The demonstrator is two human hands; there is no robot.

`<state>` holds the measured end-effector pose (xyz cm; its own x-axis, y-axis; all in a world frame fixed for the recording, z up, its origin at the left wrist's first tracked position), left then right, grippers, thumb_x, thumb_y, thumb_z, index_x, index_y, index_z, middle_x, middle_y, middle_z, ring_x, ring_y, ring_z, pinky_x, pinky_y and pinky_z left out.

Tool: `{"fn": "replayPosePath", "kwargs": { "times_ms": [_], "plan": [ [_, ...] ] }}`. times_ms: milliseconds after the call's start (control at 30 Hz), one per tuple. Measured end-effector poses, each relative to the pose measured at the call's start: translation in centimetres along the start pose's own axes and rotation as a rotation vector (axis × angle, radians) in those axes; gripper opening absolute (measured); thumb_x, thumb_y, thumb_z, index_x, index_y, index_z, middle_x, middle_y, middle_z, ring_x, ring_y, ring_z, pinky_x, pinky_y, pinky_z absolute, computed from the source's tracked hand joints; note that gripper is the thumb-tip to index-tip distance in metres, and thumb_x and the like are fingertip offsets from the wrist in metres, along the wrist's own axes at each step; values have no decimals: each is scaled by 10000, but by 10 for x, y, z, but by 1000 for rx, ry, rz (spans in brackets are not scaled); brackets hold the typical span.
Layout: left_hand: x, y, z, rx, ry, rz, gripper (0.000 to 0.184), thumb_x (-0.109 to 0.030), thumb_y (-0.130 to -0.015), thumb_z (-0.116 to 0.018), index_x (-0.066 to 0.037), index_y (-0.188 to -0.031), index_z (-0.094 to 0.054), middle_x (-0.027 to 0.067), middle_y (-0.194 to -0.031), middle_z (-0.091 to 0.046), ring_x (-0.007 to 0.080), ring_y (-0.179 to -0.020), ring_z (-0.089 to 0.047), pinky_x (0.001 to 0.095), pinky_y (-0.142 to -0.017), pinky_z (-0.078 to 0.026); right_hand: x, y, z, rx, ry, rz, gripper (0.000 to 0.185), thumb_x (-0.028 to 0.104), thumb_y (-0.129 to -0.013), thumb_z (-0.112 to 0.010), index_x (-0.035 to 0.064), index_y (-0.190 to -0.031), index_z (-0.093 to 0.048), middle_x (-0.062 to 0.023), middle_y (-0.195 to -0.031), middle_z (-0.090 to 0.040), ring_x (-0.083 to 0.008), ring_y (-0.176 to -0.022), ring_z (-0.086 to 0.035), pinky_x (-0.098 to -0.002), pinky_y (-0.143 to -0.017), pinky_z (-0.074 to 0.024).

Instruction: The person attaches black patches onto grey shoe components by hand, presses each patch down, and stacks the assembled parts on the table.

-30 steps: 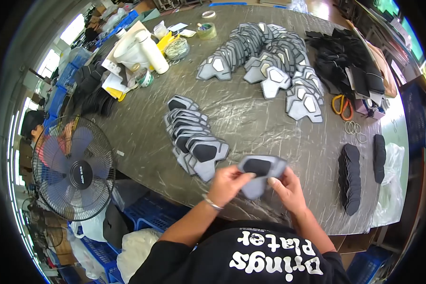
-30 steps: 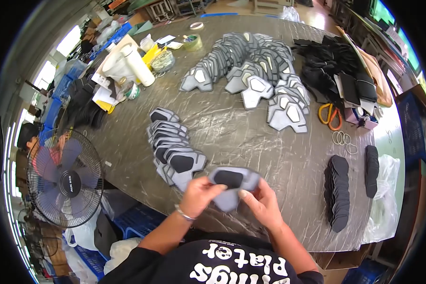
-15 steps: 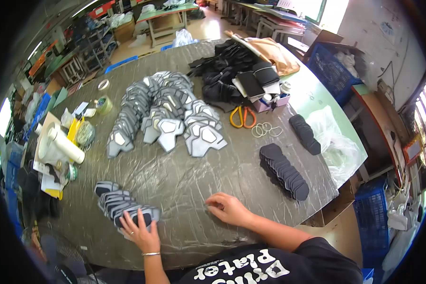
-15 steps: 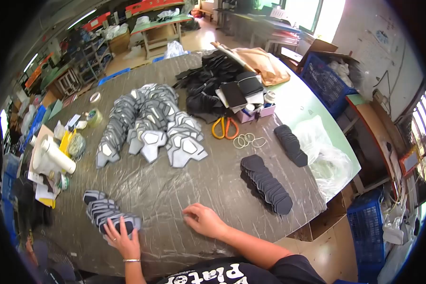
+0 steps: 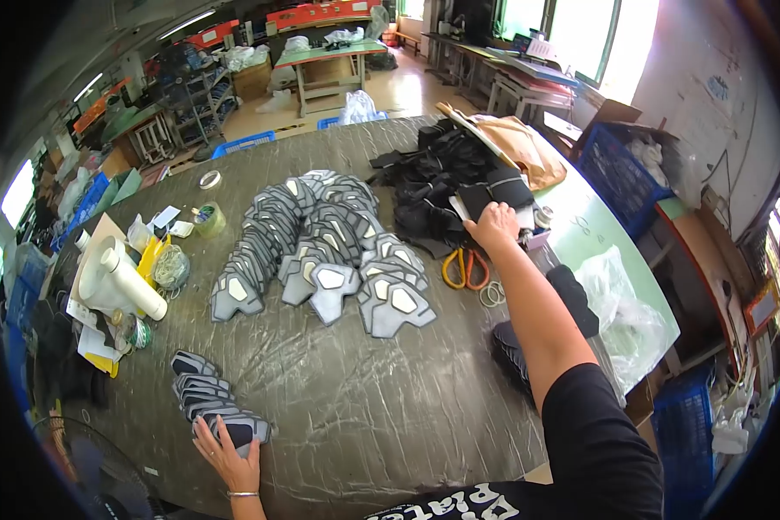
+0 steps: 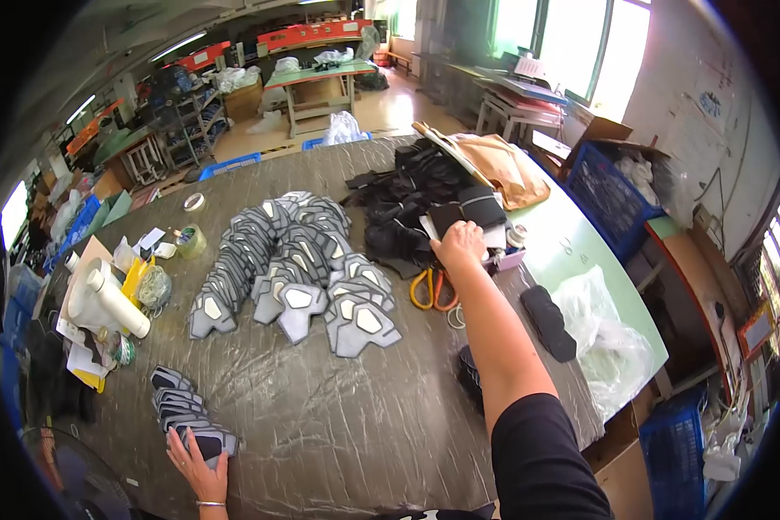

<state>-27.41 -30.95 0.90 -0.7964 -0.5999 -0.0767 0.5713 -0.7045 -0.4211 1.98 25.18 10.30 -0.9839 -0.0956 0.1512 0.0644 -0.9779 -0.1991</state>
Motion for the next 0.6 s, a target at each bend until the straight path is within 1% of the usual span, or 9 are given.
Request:
{"fn": "replayPosePath", "kwargs": {
  "times_ms": [33,133,233,333,433,533,600],
  "plan": [
    [-2,1,3,18,-11,14,887,-371,-749,-740,-46,-1460,-320,245,-1537,-211,449,-1414,-194,602,-1116,-170,2,-5,-1,56,21,-36,712,504,-741,-745,-35,-1176,-580,-175,-1241,-554,-317,-1193,-522,-409,-984,-452],
    [-8,4,9,-10,19,38,894,-317,-735,-755,-31,-1458,-314,249,-1535,-211,445,-1414,-199,591,-1119,-177,10,-13,-6,59,83,-91,757,493,-701,-790,-27,-1200,-556,-203,-1237,-547,-328,-1200,-517,-417,-995,-441],
    [-16,4,17,-39,123,72,877,-224,-730,-750,-14,-1456,-305,251,-1533,-215,445,-1407,-217,555,-1125,-199,13,-13,-5,77,99,-113,780,477,-667,-803,-33,-1196,-544,-210,-1242,-540,-322,-1205,-516,-414,-998,-438],
    [-16,6,20,-138,218,97,840,-149,-740,-721,-1,-1453,-301,250,-1530,-220,440,-1400,-236,516,-1129,-220,9,-10,-5,16,10,-131,774,435,-632,-799,-47,-1175,-532,-228,-1244,-534,-326,-1209,-513,-389,-994,-439],
    [-24,3,32,-203,221,136,708,-127,-834,-643,31,-1436,-306,282,-1505,-243,447,-1388,-267,514,-1113,-263,2,-4,-7,-57,-152,-160,868,398,-621,-786,-92,-1257,-456,-232,-1257,-514,-347,-1157,-533,-370,-970,-450],
    [-24,3,40,-309,269,114,663,-119,-869,-606,56,-1431,-300,282,-1493,-271,443,-1376,-298,509,-1106,-282,-12,22,-10,-255,-461,-81,1001,382,-617,-791,-147,-1338,-341,-281,-1262,-463,-395,-1150,-514,-389,-982,-445],
    [-35,-1,47,-339,278,108,638,-138,-899,-582,56,-1435,-294,279,-1493,-276,440,-1372,-309,511,-1105,-286,-21,51,-3,-324,-633,29,1095,377,-612,-811,-151,-1392,-253,-305,-1284,-405,-414,-1210,-467,-393,-1018,-420]
  ]
}}
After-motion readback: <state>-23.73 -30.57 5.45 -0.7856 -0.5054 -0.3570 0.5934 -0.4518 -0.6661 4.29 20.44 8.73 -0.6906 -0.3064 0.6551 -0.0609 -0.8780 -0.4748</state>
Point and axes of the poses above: each hand's wrist, its own y-axis away from the middle knuckle, its own z-axis out of the back of the hand, x = y × z, the point moved 1 cm from there along -y, towards the middle knuckle
